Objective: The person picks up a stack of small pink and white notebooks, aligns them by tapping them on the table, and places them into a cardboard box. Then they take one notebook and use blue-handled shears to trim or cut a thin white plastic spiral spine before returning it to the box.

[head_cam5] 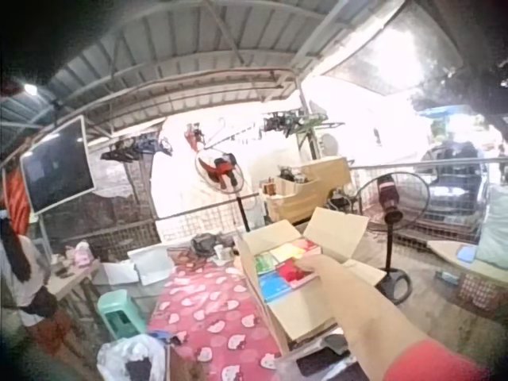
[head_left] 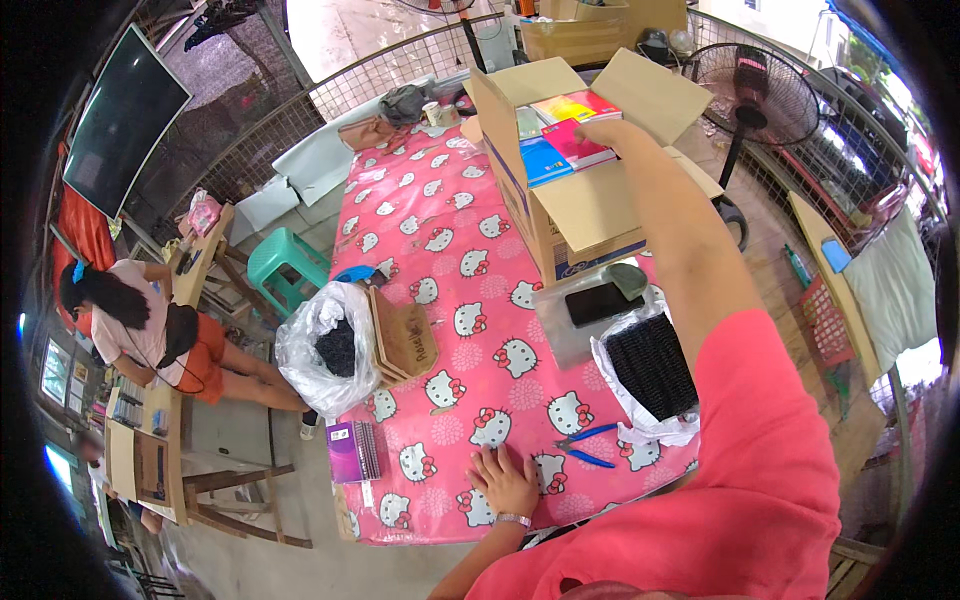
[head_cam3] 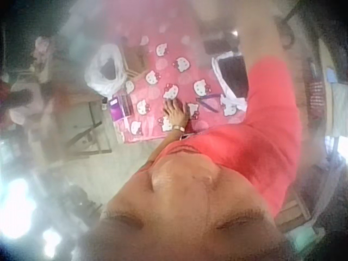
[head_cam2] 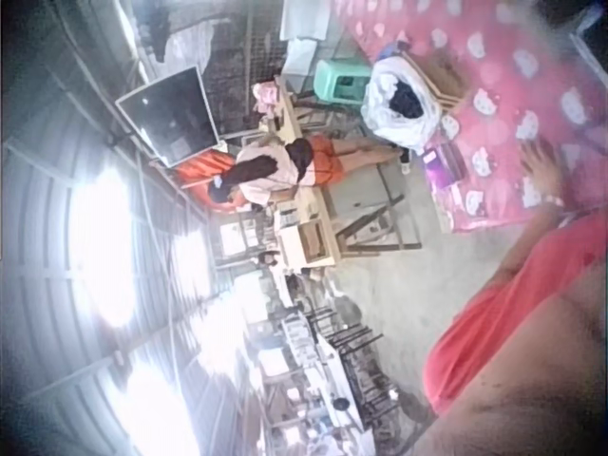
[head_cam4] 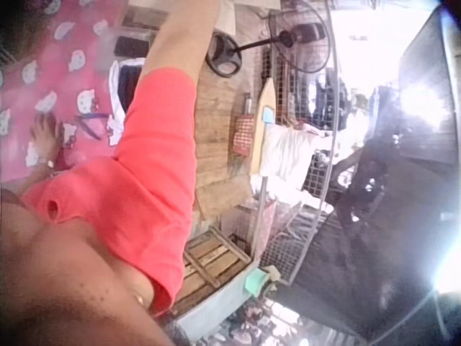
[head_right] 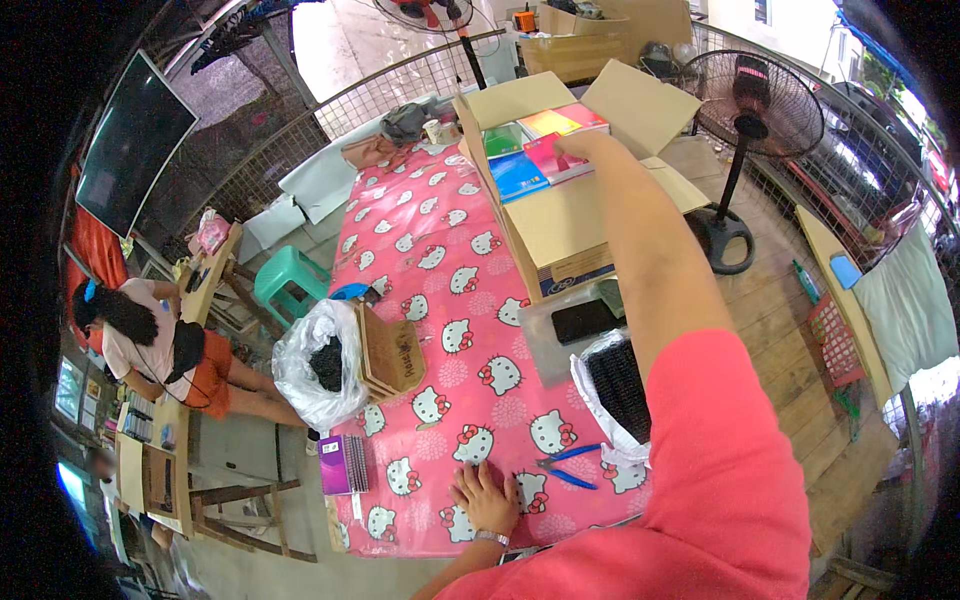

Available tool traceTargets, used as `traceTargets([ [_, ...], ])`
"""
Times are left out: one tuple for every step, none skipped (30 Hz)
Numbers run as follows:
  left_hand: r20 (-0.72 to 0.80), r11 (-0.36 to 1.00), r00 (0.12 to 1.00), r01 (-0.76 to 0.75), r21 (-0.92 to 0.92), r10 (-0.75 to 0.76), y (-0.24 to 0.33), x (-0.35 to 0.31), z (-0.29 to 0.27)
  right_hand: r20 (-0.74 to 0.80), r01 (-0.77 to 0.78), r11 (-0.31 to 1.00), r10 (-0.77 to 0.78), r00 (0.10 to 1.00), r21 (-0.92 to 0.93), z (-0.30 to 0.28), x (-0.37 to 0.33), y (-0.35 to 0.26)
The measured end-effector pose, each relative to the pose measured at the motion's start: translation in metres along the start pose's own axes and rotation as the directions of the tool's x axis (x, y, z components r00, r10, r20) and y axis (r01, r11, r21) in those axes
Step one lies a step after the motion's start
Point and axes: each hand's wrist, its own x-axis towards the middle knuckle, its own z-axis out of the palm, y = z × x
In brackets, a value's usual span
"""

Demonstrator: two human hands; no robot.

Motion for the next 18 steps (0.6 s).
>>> traceTargets([
  [-0.022, 1.000, 1.000, -0.013, -0.009, 0.012, 0.003, 0.000, 0.000, -0.077, -0.015, 1.000, 0.017, 0.997, 0.018, 0.000, 0.000, 0.003],
  [-0.043, 1.000, 0.999, -0.025, -0.017, 0.024, 0.005, 0.001, 0.001, -0.154, -0.029, 0.999, 0.034, 0.988, 0.036, -0.002, -0.001, 0.006],
  [-0.043, 0.999, 0.999, -0.030, -0.017, 0.029, 0.005, 0.001, 0.001, -0.157, -0.031, 0.999, 0.037, 0.987, 0.038, -0.004, -0.002, 0.005],
  [-0.039, 0.999, 0.999, -0.030, -0.011, 0.030, 0.004, 0.001, 0.002, -0.156, 0.008, 0.999, -0.012, 0.988, -0.031, -0.007, -0.003, 0.002],
  [-0.034, 0.999, 0.999, -0.031, -0.007, 0.031, 0.003, 0.001, 0.003, -0.155, 0.026, 0.998, -0.036, 0.987, -0.066, -0.008, -0.004, -0.001],
  [-0.033, 0.999, 0.999, -0.034, -0.008, 0.034, 0.003, 0.001, 0.002, -0.153, 0.044, 0.994, -0.059, 0.986, -0.101, -0.008, -0.006, -0.006],
  [-0.011, 1.000, 1.000, -0.011, -0.001, 0.011, 0.001, 0.001, 0.001, -0.200, 0.006, 0.984, -0.041, 0.979, -0.176, -0.003, -0.009, -0.018],
  [0.010, 1.000, 1.000, 0.013, 0.007, -0.013, 0.000, 0.001, -0.001, -0.247, -0.036, 0.968, -0.028, 0.969, -0.248, 0.000, -0.013, -0.028],
  [0.009, 1.000, 1.000, 0.001, -0.004, -0.001, 0.004, 0.001, 0.000, -0.259, -0.046, 0.966, -0.022, 0.966, -0.254, -0.009, -0.012, -0.023],
  [0.015, 1.000, 1.000, -0.010, -0.011, 0.010, 0.008, 0.002, 0.001, -0.159, -0.024, 0.961, -0.021, 0.987, -0.277, -0.021, -0.009, -0.021],
  [0.020, 1.000, 1.000, -0.021, -0.018, 0.021, 0.012, 0.002, 0.002, -0.058, -0.001, 0.955, -0.017, 0.998, -0.297, -0.032, -0.008, -0.016],
  [0.020, 1.000, 1.000, -0.020, -0.017, 0.021, 0.011, 0.003, 0.003, -0.057, -0.001, 0.955, -0.017, 0.998, -0.296, -0.032, -0.010, -0.019],
  [0.016, 1.000, 1.000, -0.011, -0.004, 0.011, 0.008, 0.002, 0.002, -0.047, -0.017, 0.964, 0.004, 0.999, -0.267, -0.028, -0.015, -0.027],
  [0.013, 1.000, 1.000, 0.000, 0.009, 0.000, 0.004, 0.002, 0.001, -0.036, -0.033, 0.971, 0.025, 0.999, -0.237, -0.023, -0.020, -0.034],
  [0.009, 1.000, 1.000, 0.008, 0.020, -0.008, 0.000, 0.002, 0.000, -0.028, -0.023, 0.973, 0.017, 0.999, -0.229, -0.019, -0.025, -0.035],
  [-0.003, 1.000, 1.000, 0.019, 0.016, -0.019, -0.005, 0.001, -0.001, -0.048, -0.034, 0.995, 0.029, 0.998, -0.094, -0.013, -0.037, -0.041],
  [-0.016, 0.999, 0.999, 0.035, 0.015, -0.034, -0.011, 0.000, -0.002, -0.047, -0.030, 0.999, 0.029, 0.998, -0.018, 0.000, -0.029, -0.040],
  [-0.017, 0.999, 0.999, 0.032, 0.018, -0.032, -0.010, 0.000, -0.003, -0.061, -0.040, 0.998, 0.043, 0.997, 0.050, 0.003, -0.023, -0.031],
])
